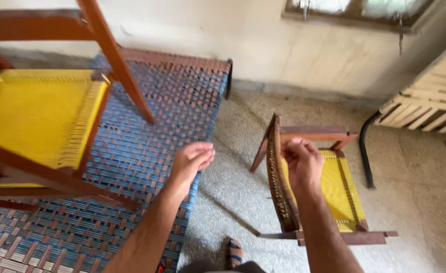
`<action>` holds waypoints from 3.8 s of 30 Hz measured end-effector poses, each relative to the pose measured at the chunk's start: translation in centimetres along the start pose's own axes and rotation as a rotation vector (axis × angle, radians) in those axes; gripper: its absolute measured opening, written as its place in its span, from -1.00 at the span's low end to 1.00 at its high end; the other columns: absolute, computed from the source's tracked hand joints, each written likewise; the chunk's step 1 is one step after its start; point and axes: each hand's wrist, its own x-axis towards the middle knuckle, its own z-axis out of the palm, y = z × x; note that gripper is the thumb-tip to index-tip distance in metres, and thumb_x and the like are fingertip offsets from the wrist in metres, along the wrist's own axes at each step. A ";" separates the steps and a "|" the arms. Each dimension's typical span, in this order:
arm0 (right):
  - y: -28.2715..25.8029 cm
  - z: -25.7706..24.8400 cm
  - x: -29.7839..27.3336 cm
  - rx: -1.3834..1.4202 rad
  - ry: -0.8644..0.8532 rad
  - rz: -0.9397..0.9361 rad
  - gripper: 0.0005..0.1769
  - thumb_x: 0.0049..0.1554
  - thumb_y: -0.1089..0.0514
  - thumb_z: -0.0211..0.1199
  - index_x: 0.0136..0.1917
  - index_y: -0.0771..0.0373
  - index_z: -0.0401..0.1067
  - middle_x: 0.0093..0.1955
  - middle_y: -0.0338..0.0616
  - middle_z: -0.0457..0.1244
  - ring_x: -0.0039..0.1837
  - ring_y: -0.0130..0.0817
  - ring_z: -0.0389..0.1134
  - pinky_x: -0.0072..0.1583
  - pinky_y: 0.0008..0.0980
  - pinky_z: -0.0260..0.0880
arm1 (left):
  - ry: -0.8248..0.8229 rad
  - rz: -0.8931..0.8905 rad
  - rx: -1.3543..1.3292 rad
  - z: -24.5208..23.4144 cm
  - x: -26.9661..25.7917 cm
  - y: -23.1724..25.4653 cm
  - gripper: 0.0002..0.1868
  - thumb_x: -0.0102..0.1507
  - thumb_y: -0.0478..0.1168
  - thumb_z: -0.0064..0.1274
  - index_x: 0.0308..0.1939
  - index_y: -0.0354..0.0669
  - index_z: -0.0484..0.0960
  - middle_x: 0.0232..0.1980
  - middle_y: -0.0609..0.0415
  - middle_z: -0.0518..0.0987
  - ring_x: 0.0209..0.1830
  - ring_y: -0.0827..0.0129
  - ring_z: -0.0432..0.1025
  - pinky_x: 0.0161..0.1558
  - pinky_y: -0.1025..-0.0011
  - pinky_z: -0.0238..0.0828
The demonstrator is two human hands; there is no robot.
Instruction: The person attaches a woven backrest to a wooden chair frame using a screwdriver and screws. They align the backrest, insert screws, and tighten them to secure the backrest to the chair.
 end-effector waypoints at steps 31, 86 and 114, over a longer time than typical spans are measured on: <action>-2.7 -5.0 21.9 0.114 1.011 -0.474 -0.81 0.23 0.28 0.23 0.12 0.37 0.44 0.06 0.12 0.43 0.01 -0.24 0.50 0.03 -0.35 0.56 | -1.491 -0.367 0.210 39.1 42.8 -2.6 -0.80 0.26 -0.33 0.12 -0.05 -0.22 0.73 -0.14 0.09 0.71 -0.16 0.49 0.58 0.00 0.47 0.58; 24.3 -2.6 49.5 0.626 3.128 -1.195 -0.84 0.20 0.28 0.33 0.04 0.41 0.57 -0.19 -0.11 0.42 -0.20 -0.44 0.44 -0.14 -0.42 0.53 | -2.550 2.320 -2.249 38.6 32.4 -16.2 -0.77 0.14 -0.20 0.30 -0.14 0.17 0.67 0.02 0.21 0.58 0.23 0.36 0.40 0.57 -0.02 -0.23; 21.2 -8.4 47.2 0.650 3.547 -1.074 -0.84 0.25 0.31 0.27 0.06 0.46 0.54 -0.15 -0.10 0.41 -0.18 -0.48 0.42 -0.12 -0.49 0.49 | -2.495 1.542 -2.970 37.6 28.1 -18.4 -0.87 0.23 -0.12 0.20 -0.28 0.04 0.55 -0.30 0.20 0.51 -0.12 0.36 0.45 0.30 0.24 0.35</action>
